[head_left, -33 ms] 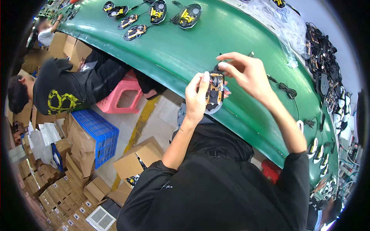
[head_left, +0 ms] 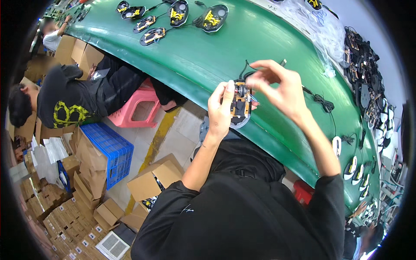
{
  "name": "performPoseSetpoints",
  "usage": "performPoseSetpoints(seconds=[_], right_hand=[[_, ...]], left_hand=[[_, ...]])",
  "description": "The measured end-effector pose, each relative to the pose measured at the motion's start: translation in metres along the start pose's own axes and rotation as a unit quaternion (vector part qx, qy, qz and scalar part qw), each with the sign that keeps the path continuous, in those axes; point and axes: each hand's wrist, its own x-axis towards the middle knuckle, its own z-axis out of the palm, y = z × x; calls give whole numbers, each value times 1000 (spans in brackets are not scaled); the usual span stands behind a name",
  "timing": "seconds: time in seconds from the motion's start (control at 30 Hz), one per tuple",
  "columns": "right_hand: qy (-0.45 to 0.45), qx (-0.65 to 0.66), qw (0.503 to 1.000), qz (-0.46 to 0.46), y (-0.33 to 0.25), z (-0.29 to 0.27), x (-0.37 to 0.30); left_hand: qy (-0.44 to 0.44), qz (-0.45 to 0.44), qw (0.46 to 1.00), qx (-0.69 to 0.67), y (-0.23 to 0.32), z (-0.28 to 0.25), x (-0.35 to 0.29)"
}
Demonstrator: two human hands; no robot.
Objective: Assembling computer mice on an industrial production line.
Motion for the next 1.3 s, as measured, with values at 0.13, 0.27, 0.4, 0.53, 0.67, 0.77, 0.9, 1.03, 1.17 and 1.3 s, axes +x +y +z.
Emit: performPoseSetpoints(seconds=[0.13,0.27,0.4,0.53,0.67,0.77,0.9,1.03,1.17,1.3], right_hand=[[47,-34,998,-37,9,17,-38],[86,-78,991,-71,9,25,-40],[-8,280,933,225,2,31,-42],[249,194,941,122,-16,81,-64],[231,5,971,55,-9,84,-73],[61,19,989,130,-11,61,-68],[107,99,982,123,-17,13,-61],[166,34,976,135,-2,-23,-44],[143,-212,962,-97,35,-12,26],[58,-385,843,-372,87,28,153]], left_hand=[[45,14,999,-19,-6,0,7],[45,-6,998,-48,-1,1,7],[75,131,978,147,-3,7,-3],[50,185,978,77,-5,22,-5],[80,61,994,31,-2,19,8],[52,-14,995,-81,-1,12,20],[51,-8,993,-108,-13,12,26],[55,-10,991,-118,-25,-7,40],[38,-37,988,-143,-26,-8,41],[34,-51,980,-189,-35,-13,46]])
